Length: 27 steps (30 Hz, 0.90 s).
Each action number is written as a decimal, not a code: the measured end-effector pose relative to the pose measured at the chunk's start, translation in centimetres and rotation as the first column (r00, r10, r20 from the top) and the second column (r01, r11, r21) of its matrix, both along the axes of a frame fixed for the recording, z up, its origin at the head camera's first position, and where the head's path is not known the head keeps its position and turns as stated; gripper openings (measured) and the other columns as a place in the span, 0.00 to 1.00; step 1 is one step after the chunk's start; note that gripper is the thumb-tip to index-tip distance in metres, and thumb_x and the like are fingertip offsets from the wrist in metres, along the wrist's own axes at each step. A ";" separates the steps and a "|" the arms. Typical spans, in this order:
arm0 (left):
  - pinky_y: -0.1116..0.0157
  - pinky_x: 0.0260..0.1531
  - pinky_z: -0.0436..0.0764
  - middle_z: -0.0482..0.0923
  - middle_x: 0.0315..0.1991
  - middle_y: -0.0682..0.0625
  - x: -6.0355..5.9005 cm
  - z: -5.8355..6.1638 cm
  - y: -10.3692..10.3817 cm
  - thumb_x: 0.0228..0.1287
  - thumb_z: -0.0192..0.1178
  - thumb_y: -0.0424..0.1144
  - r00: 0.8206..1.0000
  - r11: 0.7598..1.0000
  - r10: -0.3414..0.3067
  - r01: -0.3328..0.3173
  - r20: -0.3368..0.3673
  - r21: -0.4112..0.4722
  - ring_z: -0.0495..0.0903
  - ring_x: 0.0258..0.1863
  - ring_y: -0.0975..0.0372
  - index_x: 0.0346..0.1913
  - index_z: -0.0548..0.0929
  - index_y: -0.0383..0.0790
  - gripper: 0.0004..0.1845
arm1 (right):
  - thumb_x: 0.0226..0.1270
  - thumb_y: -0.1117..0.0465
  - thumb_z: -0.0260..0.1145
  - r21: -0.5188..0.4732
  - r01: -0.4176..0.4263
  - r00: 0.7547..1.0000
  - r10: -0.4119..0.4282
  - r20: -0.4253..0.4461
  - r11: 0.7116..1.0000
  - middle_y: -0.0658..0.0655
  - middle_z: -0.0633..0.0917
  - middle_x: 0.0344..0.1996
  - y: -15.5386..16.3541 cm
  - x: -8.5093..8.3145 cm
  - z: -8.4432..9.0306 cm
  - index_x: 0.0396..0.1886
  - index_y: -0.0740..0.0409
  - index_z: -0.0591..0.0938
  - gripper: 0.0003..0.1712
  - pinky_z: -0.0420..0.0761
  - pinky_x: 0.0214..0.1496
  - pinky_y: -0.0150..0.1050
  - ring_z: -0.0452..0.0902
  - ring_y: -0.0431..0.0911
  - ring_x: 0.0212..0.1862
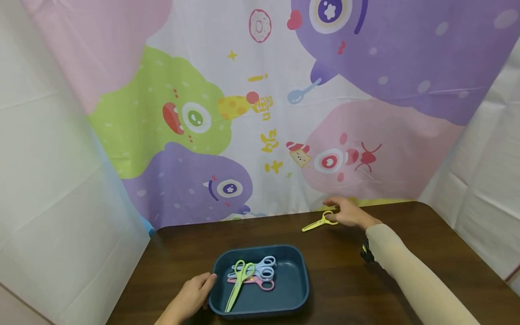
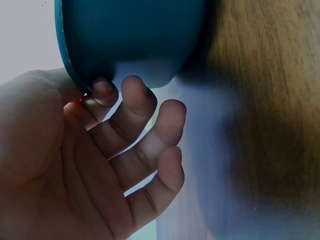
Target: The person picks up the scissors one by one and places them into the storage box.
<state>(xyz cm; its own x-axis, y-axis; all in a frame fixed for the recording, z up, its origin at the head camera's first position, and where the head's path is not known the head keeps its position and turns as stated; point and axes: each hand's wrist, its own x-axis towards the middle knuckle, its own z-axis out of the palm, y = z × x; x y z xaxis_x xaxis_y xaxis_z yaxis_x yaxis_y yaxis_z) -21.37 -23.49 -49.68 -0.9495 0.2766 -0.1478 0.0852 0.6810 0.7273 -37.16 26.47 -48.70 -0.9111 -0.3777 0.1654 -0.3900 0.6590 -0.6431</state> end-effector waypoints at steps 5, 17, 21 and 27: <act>0.63 0.24 0.76 0.73 0.18 0.48 0.1 0.0 0.0 0.83 0.46 0.51 1.000 1.000 -0.005 0.005 -0.005 0.001 0.76 0.20 0.58 0.30 0.74 0.37 0.24 | 0.66 0.64 0.66 0.013 0.000 0.999 -0.001 0.035 1.000 0.73 0.78 0.64 0.2 0.0 -0.8 0.67 0.70 0.74 0.30 0.72 0.65 0.67 0.72 0.71 0.65; 0.63 0.24 0.75 0.74 0.18 0.48 0.2 0.1 0.1 0.83 0.46 0.52 1.000 1.000 -0.008 0.008 0.001 0.008 0.76 0.20 0.57 0.30 0.74 0.36 0.25 | 0.60 0.68 0.64 0.018 -0.012 0.999 0.011 0.032 1.000 0.73 0.81 0.59 0.4 -0.4 -2.5 0.63 0.74 0.77 0.29 0.73 0.65 0.65 0.76 0.68 0.62; 0.64 0.24 0.74 0.74 0.18 0.47 0.2 0.1 0.0 0.83 0.46 0.52 1.000 1.000 -0.008 0.008 -0.003 0.004 0.76 0.20 0.57 0.30 0.75 0.36 0.25 | 0.63 0.68 0.63 0.018 0.016 0.998 -0.017 0.055 1.000 0.71 0.81 0.61 0.4 -0.3 -2.9 0.64 0.72 0.77 0.28 0.72 0.67 0.64 0.74 0.68 0.65; 0.64 0.25 0.74 0.74 0.18 0.47 0.2 0.2 0.0 0.83 0.46 0.52 1.000 1.000 -0.010 0.010 -0.006 -0.002 0.76 0.20 0.57 0.30 0.75 0.36 0.25 | 0.66 0.70 0.61 0.008 0.049 0.996 -0.049 0.071 0.999 0.70 0.81 0.62 0.3 -0.5 -3.3 0.65 0.69 0.77 0.26 0.72 0.67 0.64 0.73 0.67 0.66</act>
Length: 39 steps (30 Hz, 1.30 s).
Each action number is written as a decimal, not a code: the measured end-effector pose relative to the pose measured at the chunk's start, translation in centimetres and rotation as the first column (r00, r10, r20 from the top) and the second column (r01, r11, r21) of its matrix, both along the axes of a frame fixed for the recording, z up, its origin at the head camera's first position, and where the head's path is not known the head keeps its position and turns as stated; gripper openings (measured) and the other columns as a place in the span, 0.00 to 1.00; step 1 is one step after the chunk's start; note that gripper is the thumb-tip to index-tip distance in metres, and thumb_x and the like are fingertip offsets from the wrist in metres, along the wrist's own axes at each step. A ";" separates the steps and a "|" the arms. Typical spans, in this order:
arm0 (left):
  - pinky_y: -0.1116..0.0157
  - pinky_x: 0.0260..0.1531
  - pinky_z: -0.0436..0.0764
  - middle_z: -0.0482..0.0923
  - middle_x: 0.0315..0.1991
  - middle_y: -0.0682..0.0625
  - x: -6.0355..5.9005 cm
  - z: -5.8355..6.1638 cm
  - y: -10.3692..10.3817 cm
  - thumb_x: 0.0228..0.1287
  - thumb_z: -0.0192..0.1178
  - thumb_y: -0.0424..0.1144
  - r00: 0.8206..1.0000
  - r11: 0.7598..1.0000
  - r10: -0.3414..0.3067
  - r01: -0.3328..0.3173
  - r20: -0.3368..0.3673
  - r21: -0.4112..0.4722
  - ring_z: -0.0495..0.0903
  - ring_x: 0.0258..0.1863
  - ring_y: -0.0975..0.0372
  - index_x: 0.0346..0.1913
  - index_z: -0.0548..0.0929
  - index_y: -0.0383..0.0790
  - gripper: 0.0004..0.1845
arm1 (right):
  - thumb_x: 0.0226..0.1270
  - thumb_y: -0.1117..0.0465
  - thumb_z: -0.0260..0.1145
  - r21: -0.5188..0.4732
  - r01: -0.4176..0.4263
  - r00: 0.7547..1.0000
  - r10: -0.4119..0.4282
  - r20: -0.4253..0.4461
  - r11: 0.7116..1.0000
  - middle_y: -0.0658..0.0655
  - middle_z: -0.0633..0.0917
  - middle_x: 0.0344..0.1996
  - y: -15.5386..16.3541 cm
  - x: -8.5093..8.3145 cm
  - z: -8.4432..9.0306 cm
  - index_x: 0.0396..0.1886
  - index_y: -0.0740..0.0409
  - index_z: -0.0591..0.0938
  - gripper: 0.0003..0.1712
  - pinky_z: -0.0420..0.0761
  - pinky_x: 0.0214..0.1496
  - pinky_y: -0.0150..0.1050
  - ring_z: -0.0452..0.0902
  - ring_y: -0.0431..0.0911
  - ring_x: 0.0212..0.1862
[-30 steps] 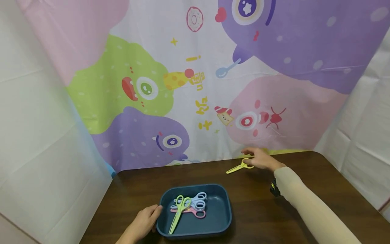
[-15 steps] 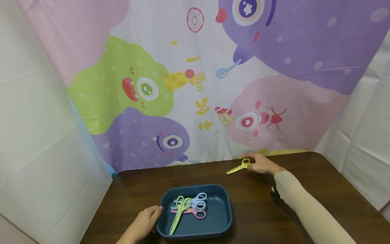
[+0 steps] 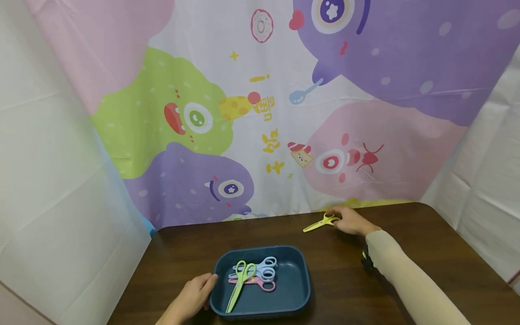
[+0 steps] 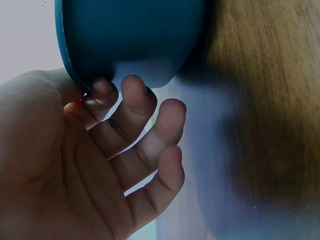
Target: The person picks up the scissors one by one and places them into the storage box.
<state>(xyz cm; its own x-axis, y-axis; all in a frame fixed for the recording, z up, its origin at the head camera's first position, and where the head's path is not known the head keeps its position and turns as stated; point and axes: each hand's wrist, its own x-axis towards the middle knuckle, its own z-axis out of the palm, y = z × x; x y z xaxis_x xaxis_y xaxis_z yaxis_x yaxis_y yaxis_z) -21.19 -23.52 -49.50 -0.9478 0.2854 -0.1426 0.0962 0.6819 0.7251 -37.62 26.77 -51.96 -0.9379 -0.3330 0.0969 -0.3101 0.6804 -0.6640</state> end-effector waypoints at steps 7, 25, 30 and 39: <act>0.64 0.25 0.74 0.74 0.18 0.48 0.0 -0.2 0.0 0.83 0.46 0.53 1.000 1.000 -0.002 0.002 0.000 -0.001 0.76 0.20 0.58 0.31 0.75 0.37 0.25 | 0.65 0.72 0.58 0.025 0.020 0.999 -0.021 0.042 0.999 0.69 0.80 0.63 -0.4 0.1 -0.2 0.66 0.68 0.77 0.27 0.71 0.68 0.63 0.73 0.67 0.67; 0.64 0.24 0.74 0.75 0.19 0.48 -0.2 0.1 -0.1 0.83 0.46 0.50 0.999 0.999 -0.042 0.042 -0.013 -0.029 0.77 0.20 0.58 0.31 0.75 0.37 0.24 | 0.66 0.71 0.69 0.193 0.076 0.997 -0.068 -0.047 0.978 0.68 0.88 0.49 -1.9 0.5 -0.8 0.51 0.71 0.87 0.14 0.84 0.53 0.53 0.84 0.63 0.55; 0.64 0.23 0.75 0.74 0.19 0.48 -0.1 0.4 -0.2 0.84 0.45 0.50 0.999 0.998 -0.040 0.039 0.000 -0.045 0.76 0.19 0.57 0.30 0.75 0.38 0.24 | 0.67 0.70 0.71 0.209 0.133 0.991 -0.131 -0.024 0.969 0.69 0.87 0.53 -2.9 1.0 -0.7 0.53 0.71 0.86 0.16 0.84 0.55 0.53 0.83 0.64 0.56; 0.65 0.23 0.73 0.74 0.18 0.49 0.0 0.3 0.1 0.84 0.45 0.50 0.998 0.999 -0.036 0.035 -0.043 -0.030 0.75 0.18 0.59 0.30 0.74 0.40 0.23 | 0.67 0.69 0.71 0.255 0.202 0.979 -0.187 -0.081 0.946 0.68 0.85 0.48 -3.6 1.7 -0.7 0.51 0.69 0.87 0.14 0.84 0.53 0.52 0.83 0.63 0.52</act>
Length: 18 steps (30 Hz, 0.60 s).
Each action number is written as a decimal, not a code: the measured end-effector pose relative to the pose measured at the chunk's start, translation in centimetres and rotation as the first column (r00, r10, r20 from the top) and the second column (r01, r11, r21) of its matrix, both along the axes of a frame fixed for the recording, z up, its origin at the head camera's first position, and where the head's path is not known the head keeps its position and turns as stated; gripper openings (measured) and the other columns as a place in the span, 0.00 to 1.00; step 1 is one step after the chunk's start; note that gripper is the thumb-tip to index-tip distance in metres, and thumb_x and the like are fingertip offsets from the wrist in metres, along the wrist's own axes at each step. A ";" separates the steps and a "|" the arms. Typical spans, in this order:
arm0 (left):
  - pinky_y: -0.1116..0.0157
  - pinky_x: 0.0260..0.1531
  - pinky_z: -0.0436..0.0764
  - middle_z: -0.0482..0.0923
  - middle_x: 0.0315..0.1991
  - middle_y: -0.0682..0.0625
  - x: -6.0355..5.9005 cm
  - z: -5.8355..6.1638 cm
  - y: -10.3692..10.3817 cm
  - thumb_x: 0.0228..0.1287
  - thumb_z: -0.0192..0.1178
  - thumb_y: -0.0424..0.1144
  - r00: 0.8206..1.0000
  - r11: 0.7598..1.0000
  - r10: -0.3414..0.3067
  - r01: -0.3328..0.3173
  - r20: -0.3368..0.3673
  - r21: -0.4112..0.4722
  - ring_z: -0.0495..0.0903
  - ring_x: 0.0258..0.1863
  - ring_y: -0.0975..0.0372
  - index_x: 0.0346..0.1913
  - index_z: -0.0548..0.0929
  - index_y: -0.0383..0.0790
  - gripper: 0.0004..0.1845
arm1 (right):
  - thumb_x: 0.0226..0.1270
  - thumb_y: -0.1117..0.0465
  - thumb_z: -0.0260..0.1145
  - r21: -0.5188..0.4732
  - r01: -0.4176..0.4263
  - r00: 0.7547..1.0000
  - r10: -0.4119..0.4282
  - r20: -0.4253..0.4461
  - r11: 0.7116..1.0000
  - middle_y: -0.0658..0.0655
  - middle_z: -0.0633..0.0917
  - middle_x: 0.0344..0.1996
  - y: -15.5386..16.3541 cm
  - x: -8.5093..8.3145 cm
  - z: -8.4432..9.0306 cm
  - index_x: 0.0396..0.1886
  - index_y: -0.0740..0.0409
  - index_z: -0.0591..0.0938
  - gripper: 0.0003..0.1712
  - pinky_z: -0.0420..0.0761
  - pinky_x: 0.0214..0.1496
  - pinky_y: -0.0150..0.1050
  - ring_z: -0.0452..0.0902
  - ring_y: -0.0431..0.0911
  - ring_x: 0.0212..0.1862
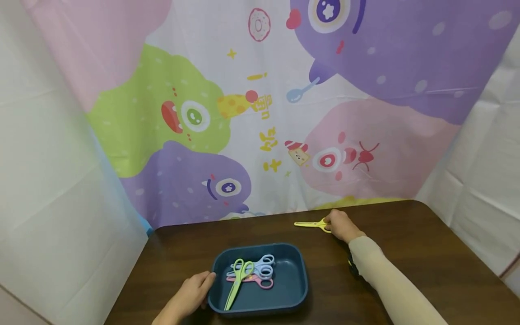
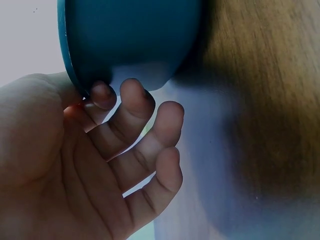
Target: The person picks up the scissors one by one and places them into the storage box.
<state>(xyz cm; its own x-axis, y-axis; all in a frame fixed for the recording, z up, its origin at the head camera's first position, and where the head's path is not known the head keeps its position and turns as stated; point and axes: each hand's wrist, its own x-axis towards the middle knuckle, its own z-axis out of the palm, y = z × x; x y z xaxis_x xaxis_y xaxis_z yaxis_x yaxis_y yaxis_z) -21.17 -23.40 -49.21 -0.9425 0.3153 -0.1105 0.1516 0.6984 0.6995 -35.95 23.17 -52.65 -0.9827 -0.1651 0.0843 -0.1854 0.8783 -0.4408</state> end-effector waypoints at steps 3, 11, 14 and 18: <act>0.65 0.23 0.73 0.74 0.17 0.49 0.0 0.0 0.1 0.83 0.46 0.49 1.000 1.000 0.010 -0.010 -0.001 0.002 0.76 0.17 0.59 0.29 0.74 0.40 0.23 | 0.68 0.69 0.71 -0.002 -0.027 0.999 0.027 -0.028 1.000 0.66 0.84 0.44 0.2 0.3 0.0 0.50 0.68 0.88 0.12 0.84 0.50 0.52 0.83 0.61 0.49; 0.65 0.23 0.74 0.73 0.16 0.49 0.1 -0.2 0.1 0.83 0.46 0.49 1.000 1.000 0.020 -0.020 -0.021 0.021 0.76 0.16 0.59 0.29 0.74 0.38 0.23 | 0.67 0.68 0.72 0.002 -0.096 0.993 0.096 -0.074 0.995 0.61 0.86 0.37 0.8 0.1 -0.2 0.43 0.66 0.90 0.07 0.83 0.45 0.49 0.81 0.54 0.42; 0.65 0.22 0.75 0.73 0.16 0.49 0.2 -0.1 0.1 0.83 0.47 0.49 0.999 0.999 0.036 -0.036 -0.010 0.030 0.76 0.16 0.59 0.29 0.75 0.36 0.24 | 0.67 0.67 0.72 -0.040 -0.111 0.993 0.109 -0.050 0.993 0.60 0.88 0.38 0.8 -0.1 -0.3 0.41 0.64 0.90 0.06 0.82 0.42 0.46 0.82 0.51 0.39; 0.65 0.22 0.76 0.73 0.16 0.49 0.3 -0.1 0.3 0.83 0.48 0.50 0.998 0.998 0.056 -0.056 0.010 0.036 0.76 0.17 0.59 0.30 0.75 0.35 0.24 | 0.67 0.67 0.72 -0.091 -0.111 0.994 0.109 -0.028 0.990 0.62 0.90 0.42 0.9 0.1 -0.3 0.42 0.65 0.90 0.07 0.84 0.44 0.46 0.86 0.51 0.42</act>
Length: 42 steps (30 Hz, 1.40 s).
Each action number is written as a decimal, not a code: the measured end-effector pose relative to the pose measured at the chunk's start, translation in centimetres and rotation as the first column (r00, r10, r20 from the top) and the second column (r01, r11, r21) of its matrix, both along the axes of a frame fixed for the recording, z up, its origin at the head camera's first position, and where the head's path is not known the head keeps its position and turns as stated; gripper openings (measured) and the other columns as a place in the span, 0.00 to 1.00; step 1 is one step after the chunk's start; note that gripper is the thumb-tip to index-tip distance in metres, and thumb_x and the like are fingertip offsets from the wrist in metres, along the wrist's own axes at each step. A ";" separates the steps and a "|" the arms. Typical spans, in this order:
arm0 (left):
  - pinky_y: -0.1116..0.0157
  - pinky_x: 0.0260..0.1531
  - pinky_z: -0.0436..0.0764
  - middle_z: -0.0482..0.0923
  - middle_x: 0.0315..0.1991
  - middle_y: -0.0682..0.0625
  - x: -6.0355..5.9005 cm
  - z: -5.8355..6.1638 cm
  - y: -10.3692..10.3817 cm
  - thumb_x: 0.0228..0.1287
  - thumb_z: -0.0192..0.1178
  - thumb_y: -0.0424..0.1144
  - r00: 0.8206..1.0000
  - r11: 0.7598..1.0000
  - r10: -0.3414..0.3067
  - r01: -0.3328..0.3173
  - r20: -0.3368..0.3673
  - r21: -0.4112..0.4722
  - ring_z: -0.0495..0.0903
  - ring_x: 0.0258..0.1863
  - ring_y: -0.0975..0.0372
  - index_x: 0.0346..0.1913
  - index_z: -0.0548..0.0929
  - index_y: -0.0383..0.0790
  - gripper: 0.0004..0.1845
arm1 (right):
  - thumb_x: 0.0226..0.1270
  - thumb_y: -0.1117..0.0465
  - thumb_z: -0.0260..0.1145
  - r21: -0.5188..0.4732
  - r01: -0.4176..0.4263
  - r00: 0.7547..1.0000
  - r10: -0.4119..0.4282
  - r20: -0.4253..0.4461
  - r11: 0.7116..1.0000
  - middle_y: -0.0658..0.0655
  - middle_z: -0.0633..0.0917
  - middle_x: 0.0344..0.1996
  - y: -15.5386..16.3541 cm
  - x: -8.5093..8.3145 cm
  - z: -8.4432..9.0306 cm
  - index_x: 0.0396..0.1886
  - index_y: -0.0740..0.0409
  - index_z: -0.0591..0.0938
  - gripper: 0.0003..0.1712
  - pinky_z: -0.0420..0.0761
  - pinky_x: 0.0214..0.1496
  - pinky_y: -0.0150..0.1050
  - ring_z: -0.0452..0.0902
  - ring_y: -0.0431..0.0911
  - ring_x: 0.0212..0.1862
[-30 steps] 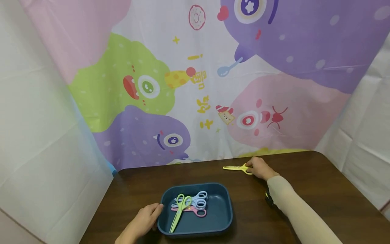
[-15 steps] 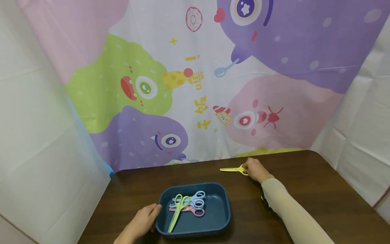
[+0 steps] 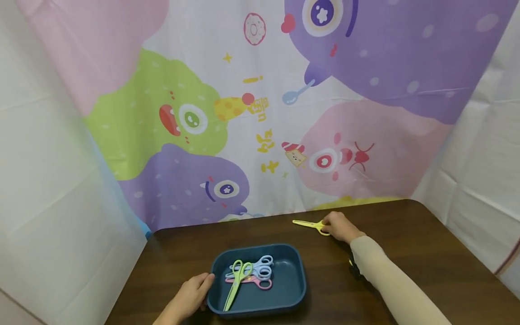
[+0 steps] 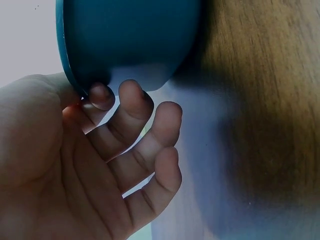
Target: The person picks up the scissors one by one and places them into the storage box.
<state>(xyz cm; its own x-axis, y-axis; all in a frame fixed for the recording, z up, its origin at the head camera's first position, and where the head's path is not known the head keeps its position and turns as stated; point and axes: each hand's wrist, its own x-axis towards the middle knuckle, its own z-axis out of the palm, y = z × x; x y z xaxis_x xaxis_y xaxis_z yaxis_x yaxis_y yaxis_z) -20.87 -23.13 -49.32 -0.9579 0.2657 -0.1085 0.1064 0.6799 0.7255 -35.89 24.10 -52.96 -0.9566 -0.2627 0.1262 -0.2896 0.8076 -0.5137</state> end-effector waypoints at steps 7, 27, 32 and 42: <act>0.65 0.21 0.75 0.73 0.17 0.48 0.0 0.0 0.1 0.82 0.48 0.50 1.000 1.000 -0.005 0.005 -0.004 0.001 0.77 0.17 0.57 0.29 0.75 0.36 0.24 | 0.67 0.66 0.72 -0.067 -0.028 0.999 0.030 0.023 0.997 0.69 0.88 0.48 0.0 0.6 0.1 0.47 0.70 0.88 0.13 0.86 0.48 0.51 0.86 0.62 0.50; 0.64 0.22 0.75 0.72 0.17 0.51 -0.3 0.0 -0.1 0.83 0.46 0.50 0.999 0.999 -0.036 0.036 0.005 -0.008 0.76 0.17 0.58 0.30 0.75 0.37 0.24 | 0.62 0.59 0.78 -0.252 -0.005 1.000 0.005 -0.001 0.968 0.59 0.91 0.43 0.1 0.9 1.6 0.41 0.59 0.93 0.10 0.85 0.47 0.47 0.85 0.53 0.47; 0.65 0.23 0.75 0.73 0.17 0.51 -0.3 -0.1 -0.1 0.84 0.45 0.50 0.999 0.999 -0.047 0.047 0.002 -0.010 0.76 0.17 0.59 0.30 0.75 0.37 0.24 | 0.61 0.57 0.79 -0.251 -0.029 1.000 0.026 -0.013 0.968 0.56 0.91 0.42 -0.3 1.1 2.2 0.39 0.55 0.93 0.09 0.85 0.46 0.45 0.85 0.50 0.45; 0.65 0.22 0.76 0.73 0.18 0.50 -0.1 -0.1 -0.3 0.84 0.46 0.50 0.999 0.999 -0.048 0.048 -0.004 0.002 0.76 0.17 0.59 0.31 0.76 0.35 0.24 | 0.61 0.56 0.79 -0.256 -0.071 0.997 0.070 -0.010 0.964 0.53 0.92 0.41 -1.0 2.0 3.7 0.38 0.52 0.93 0.08 0.84 0.44 0.44 0.85 0.47 0.45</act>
<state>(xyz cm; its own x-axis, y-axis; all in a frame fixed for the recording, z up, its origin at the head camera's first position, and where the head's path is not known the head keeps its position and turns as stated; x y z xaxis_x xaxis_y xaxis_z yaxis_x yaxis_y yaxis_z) -20.98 -23.39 -49.45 -0.9445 0.3114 -0.1043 0.1416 0.6727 0.7262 -33.84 23.14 -49.30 -0.9366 -0.2884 0.1990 -0.3417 0.6265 -0.7005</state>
